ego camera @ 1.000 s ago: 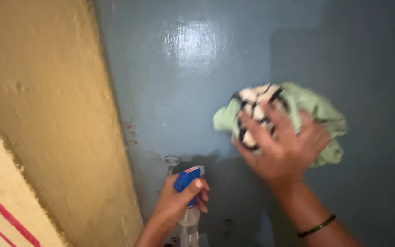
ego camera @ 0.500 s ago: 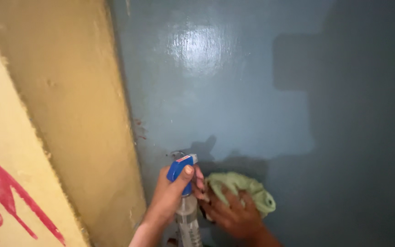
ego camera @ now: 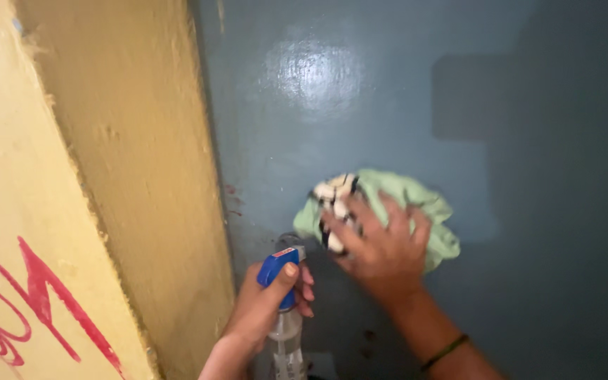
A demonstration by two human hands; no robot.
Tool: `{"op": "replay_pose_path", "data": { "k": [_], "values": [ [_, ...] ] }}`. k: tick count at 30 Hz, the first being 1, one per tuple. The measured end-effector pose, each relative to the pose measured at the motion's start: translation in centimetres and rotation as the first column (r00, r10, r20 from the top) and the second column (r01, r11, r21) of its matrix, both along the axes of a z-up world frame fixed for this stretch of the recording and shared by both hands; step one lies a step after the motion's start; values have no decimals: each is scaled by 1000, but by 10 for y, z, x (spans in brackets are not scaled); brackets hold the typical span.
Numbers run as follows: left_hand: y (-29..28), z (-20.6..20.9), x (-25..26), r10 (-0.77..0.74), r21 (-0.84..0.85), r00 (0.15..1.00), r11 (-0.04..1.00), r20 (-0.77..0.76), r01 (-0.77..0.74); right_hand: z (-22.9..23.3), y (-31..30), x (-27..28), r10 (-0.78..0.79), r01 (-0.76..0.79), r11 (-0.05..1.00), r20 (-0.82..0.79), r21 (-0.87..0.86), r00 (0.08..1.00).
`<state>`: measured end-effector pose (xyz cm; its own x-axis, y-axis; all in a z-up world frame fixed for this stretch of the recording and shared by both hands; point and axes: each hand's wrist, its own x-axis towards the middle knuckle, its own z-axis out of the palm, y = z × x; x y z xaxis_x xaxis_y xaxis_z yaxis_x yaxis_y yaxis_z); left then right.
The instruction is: The person sprays a liquid from a clear bottle onto a grey wall and wipes the surface with a patterned cloth. The person repeatedly sprays and wipes the same area, focusing on removing marks or dirt from the wall surface.
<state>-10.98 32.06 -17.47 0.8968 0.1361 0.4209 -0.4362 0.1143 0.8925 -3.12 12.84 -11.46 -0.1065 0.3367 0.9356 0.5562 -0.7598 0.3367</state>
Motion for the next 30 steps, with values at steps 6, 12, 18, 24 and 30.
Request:
{"op": "replay_pose_path", "data": {
  "k": [6, 12, 18, 24, 30],
  "values": [
    [12, -2, 0, 78, -6, 996, 997, -37, -78, -10, 17, -2, -43, 38, 996, 61, 83, 997],
    [18, 0, -3, 65, 20, 997, 998, -44, -64, -74, 25, -1, 9, -14, 999, 128, 34, 992],
    [18, 4, -9, 78, 24, 996, 997, -38, -77, -104, 27, 9, 34, -32, 999, 125, -19, 992],
    [16, 6, -16, 71, 25, 997, 997, -34, -70, -139, 17, 6, 103, -78, 976, 117, -204, 988],
    [21, 8, -25, 78, -2, 996, 997, -36, -78, -128, 7, 3, 170, -151, 953, 50, -264, 984]
  ]
}}
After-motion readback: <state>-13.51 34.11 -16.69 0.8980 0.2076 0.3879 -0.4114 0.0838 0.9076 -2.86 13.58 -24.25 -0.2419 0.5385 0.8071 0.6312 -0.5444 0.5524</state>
